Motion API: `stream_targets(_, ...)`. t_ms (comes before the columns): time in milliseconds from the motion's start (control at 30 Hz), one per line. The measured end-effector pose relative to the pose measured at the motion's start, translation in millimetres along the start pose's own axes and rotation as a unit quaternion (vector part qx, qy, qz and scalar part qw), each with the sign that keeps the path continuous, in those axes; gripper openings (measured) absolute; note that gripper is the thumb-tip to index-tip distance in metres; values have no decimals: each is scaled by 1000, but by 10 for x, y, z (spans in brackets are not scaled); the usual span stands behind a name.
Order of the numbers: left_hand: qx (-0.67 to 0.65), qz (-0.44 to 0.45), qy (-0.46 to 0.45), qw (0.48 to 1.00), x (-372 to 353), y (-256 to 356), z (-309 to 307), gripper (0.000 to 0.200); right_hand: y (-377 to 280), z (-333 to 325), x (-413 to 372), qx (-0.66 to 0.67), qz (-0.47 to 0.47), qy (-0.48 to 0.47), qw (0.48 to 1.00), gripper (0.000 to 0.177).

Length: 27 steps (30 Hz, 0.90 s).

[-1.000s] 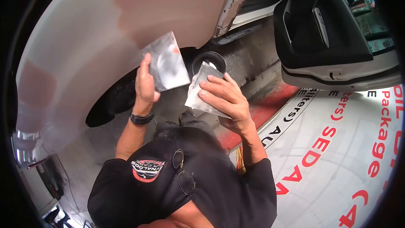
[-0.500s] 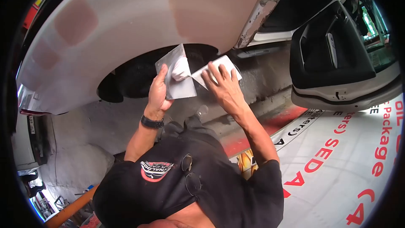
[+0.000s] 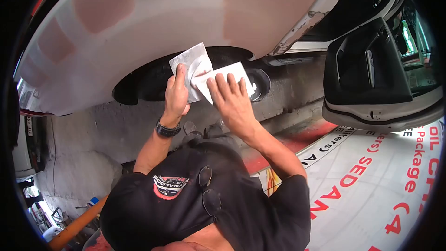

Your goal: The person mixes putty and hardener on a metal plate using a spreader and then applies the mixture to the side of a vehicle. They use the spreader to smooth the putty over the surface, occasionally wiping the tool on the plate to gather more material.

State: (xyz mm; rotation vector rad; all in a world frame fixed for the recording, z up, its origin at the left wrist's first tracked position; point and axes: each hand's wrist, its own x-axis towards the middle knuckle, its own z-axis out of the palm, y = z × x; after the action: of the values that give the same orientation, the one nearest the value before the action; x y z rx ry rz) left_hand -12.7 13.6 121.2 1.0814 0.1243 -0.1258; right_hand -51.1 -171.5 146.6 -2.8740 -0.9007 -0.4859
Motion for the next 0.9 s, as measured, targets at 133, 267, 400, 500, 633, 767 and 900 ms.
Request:
stream_targets(133,75,-20,50,996,-162,159,-216,58,-177,-169,140,-29,14,62,998,49)
stream_targets(267,71,-2,68,995,-243,218,-304,60,-413,6,161,-35,-47,6,998,48)
stream_targets(400,130,15,48,990,-291,97,-579,59,-461,-282,238,-27,18,95,995,44)
stream_targets(500,131,33,19,991,-287,141,-543,61,-581,-29,244,-27,-53,23,998,41)
stream_targets(633,60,-74,-39,995,-307,171,-637,45,-439,-355,236,49,-19,97,994,46)
stream_targets(767,-192,-69,-119,972,-203,31,-550,53,-310,-103,221,320,24,72,944,73)
stream_targets(900,-218,-28,-62,974,-176,2,-557,51,-116,98,-137,4,-5,-73,997,63)
